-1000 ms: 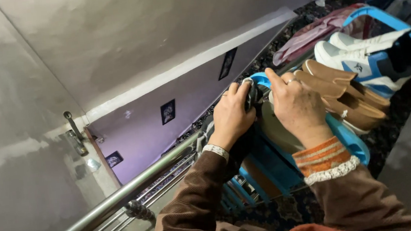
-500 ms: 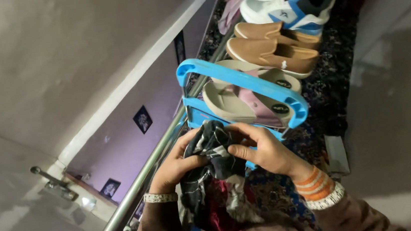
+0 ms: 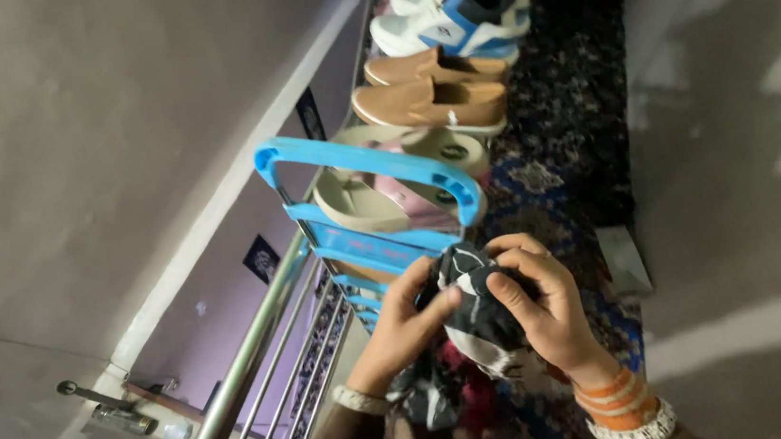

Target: Wiping sandals and a shoe rack with a cloth.

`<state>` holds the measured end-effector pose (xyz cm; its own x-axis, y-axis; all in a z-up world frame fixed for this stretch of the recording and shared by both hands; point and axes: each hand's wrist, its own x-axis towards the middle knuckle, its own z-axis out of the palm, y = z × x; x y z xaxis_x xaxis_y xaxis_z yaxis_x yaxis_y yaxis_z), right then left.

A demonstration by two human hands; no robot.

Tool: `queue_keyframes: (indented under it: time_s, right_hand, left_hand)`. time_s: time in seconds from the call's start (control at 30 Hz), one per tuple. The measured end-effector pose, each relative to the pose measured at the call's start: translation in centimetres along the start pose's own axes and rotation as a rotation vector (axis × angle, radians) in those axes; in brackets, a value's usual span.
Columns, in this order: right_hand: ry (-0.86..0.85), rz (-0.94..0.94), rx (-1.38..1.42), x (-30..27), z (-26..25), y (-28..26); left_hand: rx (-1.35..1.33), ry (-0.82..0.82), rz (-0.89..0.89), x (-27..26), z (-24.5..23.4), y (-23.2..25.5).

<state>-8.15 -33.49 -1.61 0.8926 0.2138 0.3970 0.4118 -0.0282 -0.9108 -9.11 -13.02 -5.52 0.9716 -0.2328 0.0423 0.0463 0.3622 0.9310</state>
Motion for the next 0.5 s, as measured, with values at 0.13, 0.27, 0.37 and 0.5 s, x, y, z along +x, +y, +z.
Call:
queue_keyframes:
  time_s: [0.13,0.27,0.37,0.5]
  right_hand:
    - [0.010,-0.139,-0.395,-2.9,-3.6,1.5]
    - [-0.125,0.108,-0.719,-3.5,-5.4,-0.4]
    - [-0.263,0.185,-0.658,-4.7,-9.3,3.2]
    - [-0.222,0.170,0.012,-5.1,-4.4,-1.8]
  left_hand:
    - [0.484,0.048,0.361,-0.7,1.7,0.6]
    - [0.728,-0.030,0.694,-2.2,3.9,4.4]
    - [0.461,0.069,0.324,-0.8,2.2,0.9]
    - [0.459,0.030,0.245,-0.1,3.3,-0.2]
